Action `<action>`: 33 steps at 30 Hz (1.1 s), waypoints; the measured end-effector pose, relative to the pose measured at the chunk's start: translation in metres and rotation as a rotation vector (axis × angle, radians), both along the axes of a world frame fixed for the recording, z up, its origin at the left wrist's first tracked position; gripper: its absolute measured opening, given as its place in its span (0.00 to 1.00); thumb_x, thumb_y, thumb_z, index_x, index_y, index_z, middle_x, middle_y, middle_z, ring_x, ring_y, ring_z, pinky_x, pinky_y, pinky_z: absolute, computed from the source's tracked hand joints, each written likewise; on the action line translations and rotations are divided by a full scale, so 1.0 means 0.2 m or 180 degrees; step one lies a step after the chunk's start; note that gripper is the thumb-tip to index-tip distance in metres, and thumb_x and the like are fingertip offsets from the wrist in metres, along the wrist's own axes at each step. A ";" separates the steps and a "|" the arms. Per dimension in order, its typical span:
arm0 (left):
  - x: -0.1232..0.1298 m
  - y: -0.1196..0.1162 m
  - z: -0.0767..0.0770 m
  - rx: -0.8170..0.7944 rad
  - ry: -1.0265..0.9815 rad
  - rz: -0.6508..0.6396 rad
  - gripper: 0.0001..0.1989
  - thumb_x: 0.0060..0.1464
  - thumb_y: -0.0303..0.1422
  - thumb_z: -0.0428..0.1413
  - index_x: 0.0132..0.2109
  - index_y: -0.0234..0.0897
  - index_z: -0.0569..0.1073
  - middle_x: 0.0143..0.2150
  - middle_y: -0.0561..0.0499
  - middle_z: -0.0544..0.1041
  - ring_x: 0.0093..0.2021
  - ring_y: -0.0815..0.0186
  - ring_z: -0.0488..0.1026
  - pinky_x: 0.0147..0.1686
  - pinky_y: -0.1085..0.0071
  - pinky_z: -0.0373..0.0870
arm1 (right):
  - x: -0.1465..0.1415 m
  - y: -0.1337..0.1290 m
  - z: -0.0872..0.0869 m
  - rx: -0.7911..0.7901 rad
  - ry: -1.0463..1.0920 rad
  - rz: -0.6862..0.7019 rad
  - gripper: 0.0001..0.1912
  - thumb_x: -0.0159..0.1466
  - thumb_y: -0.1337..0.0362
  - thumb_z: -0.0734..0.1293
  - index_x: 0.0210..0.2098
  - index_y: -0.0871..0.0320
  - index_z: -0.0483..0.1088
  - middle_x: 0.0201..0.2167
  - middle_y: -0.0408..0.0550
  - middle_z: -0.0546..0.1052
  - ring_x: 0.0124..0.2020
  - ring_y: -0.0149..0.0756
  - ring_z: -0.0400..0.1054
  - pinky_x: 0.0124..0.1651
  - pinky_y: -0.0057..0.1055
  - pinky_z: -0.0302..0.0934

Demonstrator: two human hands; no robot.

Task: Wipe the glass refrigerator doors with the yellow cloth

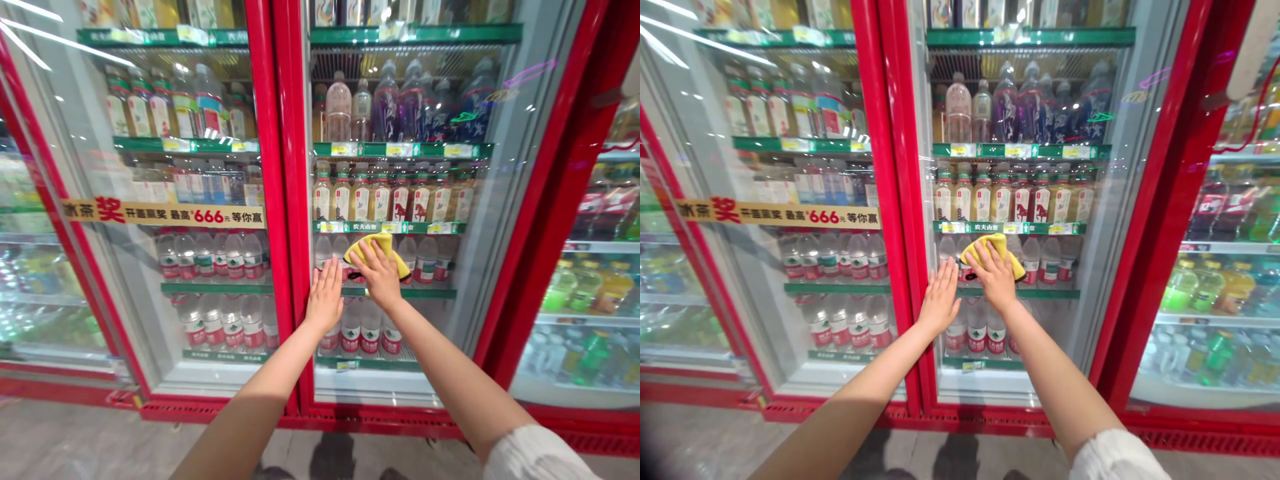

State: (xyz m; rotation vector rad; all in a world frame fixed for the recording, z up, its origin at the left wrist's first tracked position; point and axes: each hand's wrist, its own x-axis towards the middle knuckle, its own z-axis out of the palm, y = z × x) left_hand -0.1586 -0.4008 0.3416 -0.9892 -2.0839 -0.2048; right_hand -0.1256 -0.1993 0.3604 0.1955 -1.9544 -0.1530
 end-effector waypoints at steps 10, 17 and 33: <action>0.01 0.09 0.02 -0.0152 0.0034 -0.0117 0.49 0.57 0.29 0.56 0.76 0.30 0.35 0.78 0.37 0.39 0.78 0.53 0.32 0.74 0.48 0.42 | 0.17 0.36 -0.07 -0.0610 0.0109 -0.0254 0.31 0.71 0.72 0.57 0.69 0.42 0.61 0.74 0.46 0.58 0.76 0.49 0.44 0.70 0.57 0.51; 0.04 0.19 0.03 -0.0202 0.0083 -0.0231 0.51 0.56 0.28 0.57 0.76 0.30 0.34 0.78 0.38 0.37 0.78 0.53 0.31 0.74 0.50 0.44 | 0.17 0.28 -0.16 0.0245 -0.0496 -0.0002 0.31 0.71 0.68 0.61 0.69 0.34 0.58 0.72 0.36 0.60 0.74 0.39 0.48 0.75 0.53 0.41; 0.08 0.39 -0.09 -0.0216 0.0167 -0.0299 0.51 0.56 0.29 0.58 0.76 0.32 0.36 0.78 0.39 0.38 0.77 0.53 0.31 0.74 0.46 0.42 | 0.31 0.55 -0.31 0.0219 -0.0492 -0.0172 0.33 0.69 0.71 0.61 0.69 0.37 0.59 0.72 0.41 0.61 0.74 0.41 0.49 0.73 0.52 0.48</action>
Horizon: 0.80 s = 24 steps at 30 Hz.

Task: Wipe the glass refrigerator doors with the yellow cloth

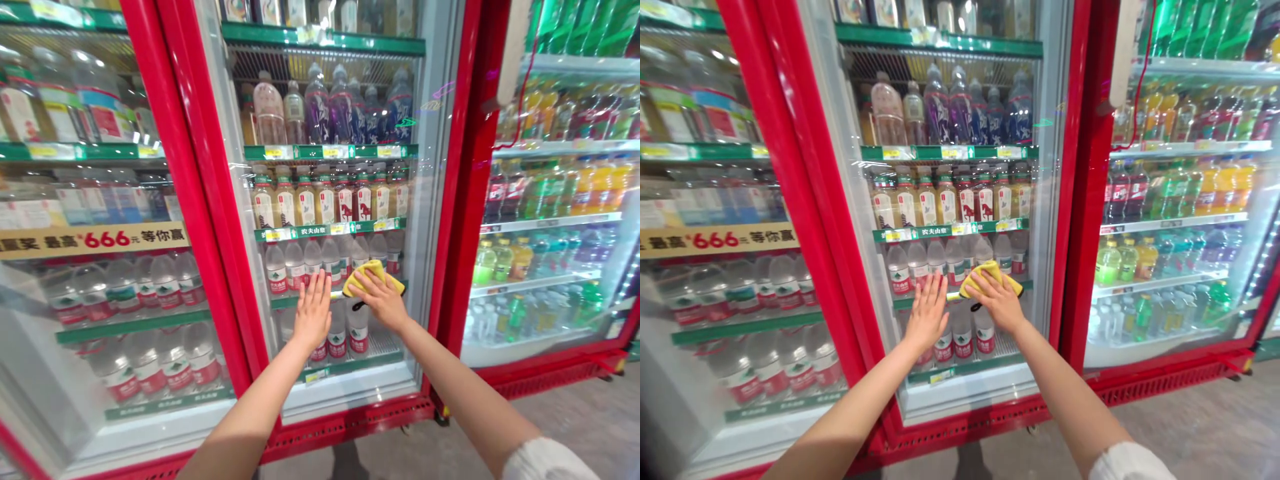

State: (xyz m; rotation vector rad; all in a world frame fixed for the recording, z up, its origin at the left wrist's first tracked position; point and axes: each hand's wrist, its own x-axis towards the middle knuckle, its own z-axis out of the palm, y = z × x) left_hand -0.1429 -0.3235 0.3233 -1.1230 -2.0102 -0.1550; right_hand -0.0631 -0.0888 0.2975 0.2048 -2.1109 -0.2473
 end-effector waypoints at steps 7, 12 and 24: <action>0.03 0.13 -0.02 0.0043 0.0049 0.0023 0.51 0.58 0.30 0.56 0.76 0.32 0.30 0.78 0.39 0.37 0.77 0.53 0.33 0.74 0.44 0.41 | -0.06 0.13 0.08 -0.1438 0.1323 -0.0366 0.39 0.67 0.74 0.56 0.74 0.44 0.50 0.76 0.52 0.48 0.77 0.55 0.35 0.67 0.70 0.49; 0.07 0.24 -0.02 -0.0059 0.0076 -0.0080 0.50 0.57 0.29 0.56 0.76 0.34 0.34 0.78 0.40 0.37 0.77 0.53 0.32 0.74 0.43 0.39 | 0.01 0.14 0.02 -0.0134 0.0022 -0.0064 0.35 0.69 0.71 0.60 0.70 0.35 0.57 0.73 0.40 0.59 0.75 0.43 0.47 0.73 0.57 0.46; 0.14 0.47 -0.04 -0.0178 0.0026 -0.0322 0.51 0.57 0.29 0.56 0.76 0.34 0.32 0.78 0.40 0.38 0.77 0.53 0.33 0.74 0.43 0.38 | 0.08 0.33 -0.01 -0.0533 0.0225 -0.0382 0.34 0.69 0.73 0.60 0.70 0.38 0.57 0.74 0.42 0.56 0.76 0.44 0.45 0.73 0.55 0.48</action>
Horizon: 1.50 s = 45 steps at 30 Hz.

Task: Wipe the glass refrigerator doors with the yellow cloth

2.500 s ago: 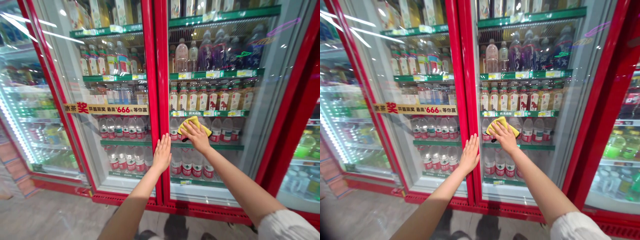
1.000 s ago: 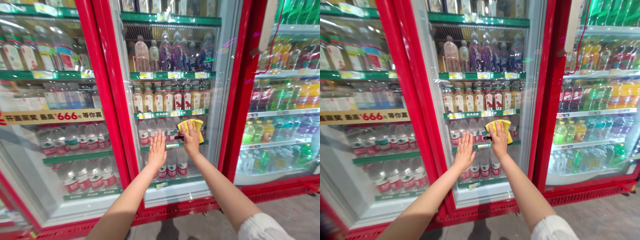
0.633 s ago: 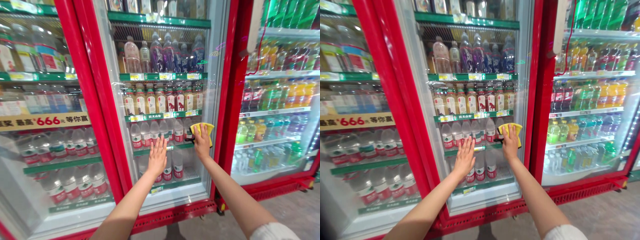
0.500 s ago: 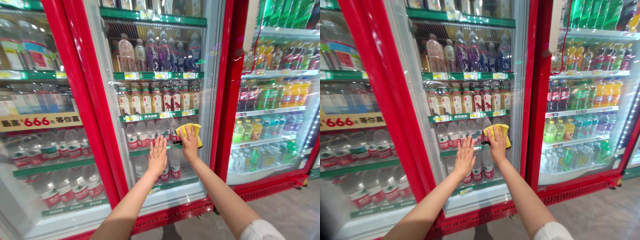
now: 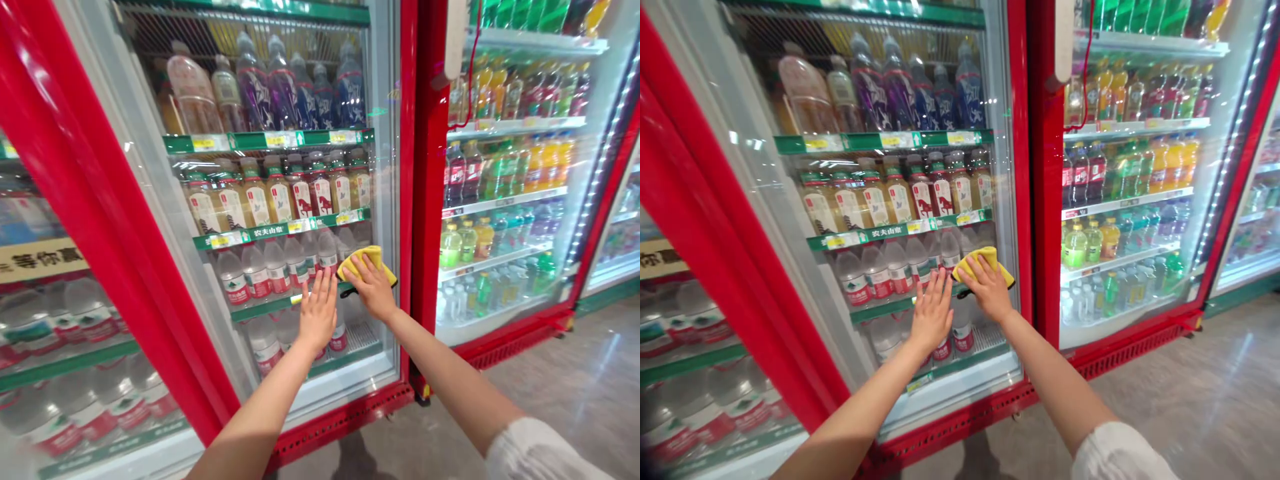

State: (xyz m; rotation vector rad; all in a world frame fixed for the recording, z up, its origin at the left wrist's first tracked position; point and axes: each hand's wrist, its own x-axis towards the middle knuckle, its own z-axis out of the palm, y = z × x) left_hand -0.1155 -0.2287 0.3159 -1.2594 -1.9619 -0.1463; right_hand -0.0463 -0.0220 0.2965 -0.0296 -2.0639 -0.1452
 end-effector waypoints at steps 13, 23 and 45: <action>0.08 0.25 -0.08 -0.0175 0.0005 -0.0280 0.49 0.56 0.28 0.56 0.77 0.35 0.37 0.78 0.42 0.40 0.78 0.55 0.35 0.74 0.46 0.40 | 0.23 0.35 -0.18 -0.0412 0.0121 -0.0311 0.34 0.68 0.78 0.57 0.69 0.46 0.61 0.74 0.48 0.57 0.76 0.50 0.42 0.68 0.55 0.58; 0.08 0.37 -0.11 -0.0349 0.0172 -0.0368 0.45 0.57 0.29 0.54 0.76 0.34 0.42 0.78 0.44 0.41 0.78 0.56 0.35 0.74 0.47 0.41 | 0.14 0.41 -0.15 -0.0810 0.0690 0.0080 0.41 0.69 0.78 0.57 0.73 0.36 0.48 0.77 0.38 0.44 0.77 0.43 0.32 0.75 0.54 0.47; 0.00 0.33 -0.33 -0.0087 0.0474 -0.0530 0.42 0.61 0.29 0.51 0.76 0.32 0.40 0.76 0.47 0.53 0.77 0.64 0.42 0.75 0.61 0.29 | 0.10 0.27 -0.52 -0.1391 0.1353 0.0041 0.44 0.63 0.82 0.55 0.73 0.40 0.52 0.75 0.49 0.51 0.75 0.49 0.48 0.71 0.57 0.54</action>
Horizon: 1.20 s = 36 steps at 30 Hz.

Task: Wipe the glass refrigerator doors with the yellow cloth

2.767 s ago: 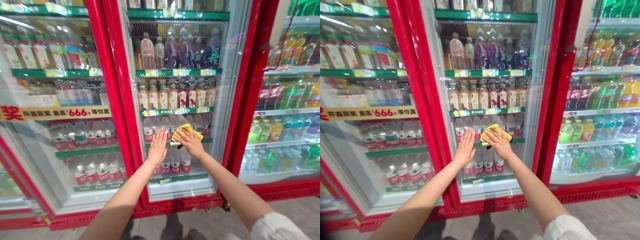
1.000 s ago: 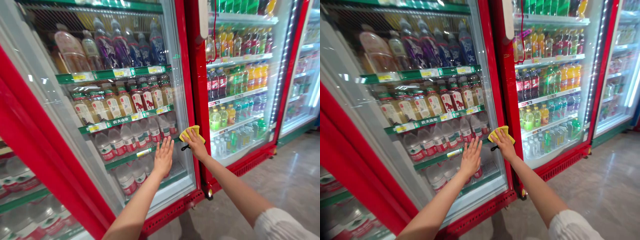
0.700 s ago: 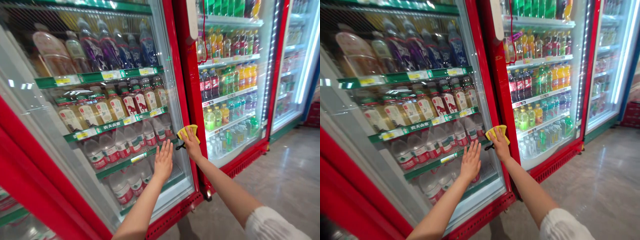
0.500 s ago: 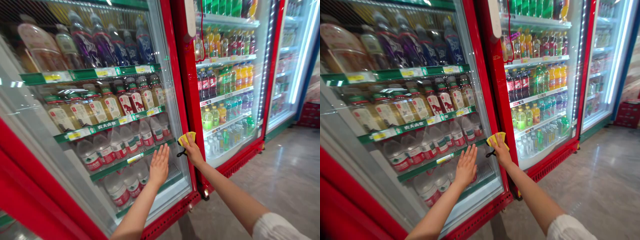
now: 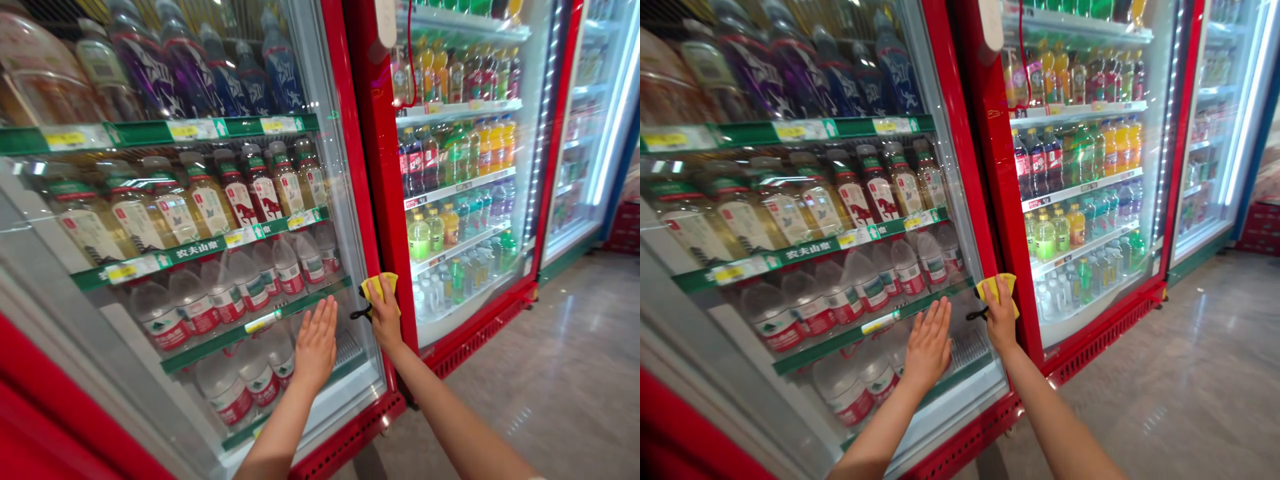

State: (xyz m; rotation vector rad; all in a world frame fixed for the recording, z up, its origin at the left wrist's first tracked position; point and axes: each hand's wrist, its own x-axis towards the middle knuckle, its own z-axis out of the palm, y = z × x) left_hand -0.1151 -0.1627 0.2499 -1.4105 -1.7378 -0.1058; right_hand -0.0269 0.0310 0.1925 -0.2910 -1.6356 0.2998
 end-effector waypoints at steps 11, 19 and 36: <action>0.00 -0.04 0.02 -0.0129 -0.0067 -0.0128 0.40 0.62 0.27 0.51 0.76 0.33 0.44 0.76 0.49 0.53 0.77 0.66 0.41 0.75 0.64 0.29 | 0.04 -0.06 -0.01 0.0807 -0.0673 -0.0031 0.39 0.68 0.74 0.60 0.73 0.42 0.50 0.74 0.50 0.55 0.75 0.49 0.45 0.70 0.59 0.54; -0.03 -0.20 0.00 0.0076 -0.0319 0.0353 0.46 0.59 0.34 0.59 0.76 0.40 0.44 0.76 0.48 0.51 0.78 0.61 0.37 0.75 0.56 0.25 | -0.09 -0.16 0.05 0.0008 -0.0219 -0.0369 0.42 0.68 0.76 0.57 0.75 0.41 0.41 0.78 0.48 0.39 0.77 0.52 0.30 0.70 0.66 0.49; -0.07 -0.56 -0.04 -0.0007 -0.0637 0.0657 0.47 0.60 0.28 0.57 0.76 0.44 0.38 0.77 0.46 0.42 0.77 0.59 0.33 0.74 0.47 0.30 | -0.13 -0.52 -0.08 0.0590 -0.0820 0.0223 0.46 0.64 0.82 0.58 0.72 0.34 0.51 0.76 0.39 0.49 0.77 0.44 0.39 0.74 0.58 0.45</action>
